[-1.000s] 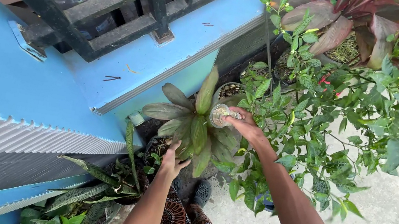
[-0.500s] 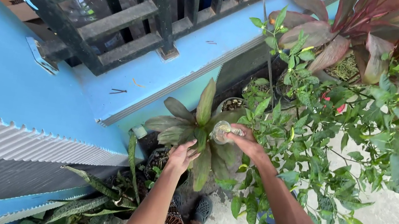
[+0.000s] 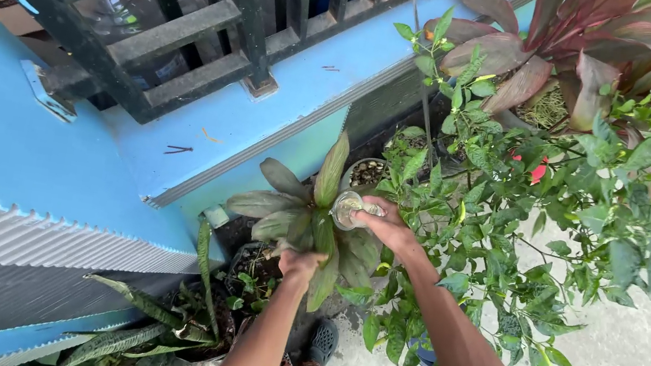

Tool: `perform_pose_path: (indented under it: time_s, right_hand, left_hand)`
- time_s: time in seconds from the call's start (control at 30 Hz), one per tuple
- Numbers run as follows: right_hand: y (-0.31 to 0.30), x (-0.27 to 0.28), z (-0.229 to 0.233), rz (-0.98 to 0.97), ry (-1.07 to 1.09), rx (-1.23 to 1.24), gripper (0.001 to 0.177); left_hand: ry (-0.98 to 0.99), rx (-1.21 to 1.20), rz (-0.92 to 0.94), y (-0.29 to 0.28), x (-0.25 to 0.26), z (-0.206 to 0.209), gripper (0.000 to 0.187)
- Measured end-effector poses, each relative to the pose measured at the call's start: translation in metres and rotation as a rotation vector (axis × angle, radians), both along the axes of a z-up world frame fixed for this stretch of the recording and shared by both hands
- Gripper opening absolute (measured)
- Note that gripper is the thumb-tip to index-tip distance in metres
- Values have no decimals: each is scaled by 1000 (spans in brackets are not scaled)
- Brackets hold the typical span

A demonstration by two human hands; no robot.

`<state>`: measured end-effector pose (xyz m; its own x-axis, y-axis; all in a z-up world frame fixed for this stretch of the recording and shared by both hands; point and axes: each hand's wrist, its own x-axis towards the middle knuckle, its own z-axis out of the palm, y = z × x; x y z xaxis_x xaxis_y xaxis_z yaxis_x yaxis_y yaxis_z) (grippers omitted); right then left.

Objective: Watering several potted plants in an outdoor garden using a plastic cup and a bucket of water.

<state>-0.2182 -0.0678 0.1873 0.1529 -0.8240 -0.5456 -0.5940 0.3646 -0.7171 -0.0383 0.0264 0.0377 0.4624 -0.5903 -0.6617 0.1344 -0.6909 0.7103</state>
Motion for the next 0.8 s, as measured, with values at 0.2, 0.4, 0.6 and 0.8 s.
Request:
perform_pose_path:
  time_s: [0.2, 0.4, 0.6, 0.8]
  right_hand:
    - [7, -8, 11, -55, 0, 43, 75]
    - [-5, -22, -38, 28, -31, -46, 72]
    - [-9, -24, -65, -41, -84, -53, 69]
    - [-7, -18, -41, 24, -56, -118, 66]
  left_hand:
    - [37, 226, 173, 14, -11, 4, 25]
    - [257, 124, 303, -11, 1, -22, 33]
    - [363, 25, 349, -19, 23, 19, 39]
    - [419, 51, 243, -19, 34, 56, 25]
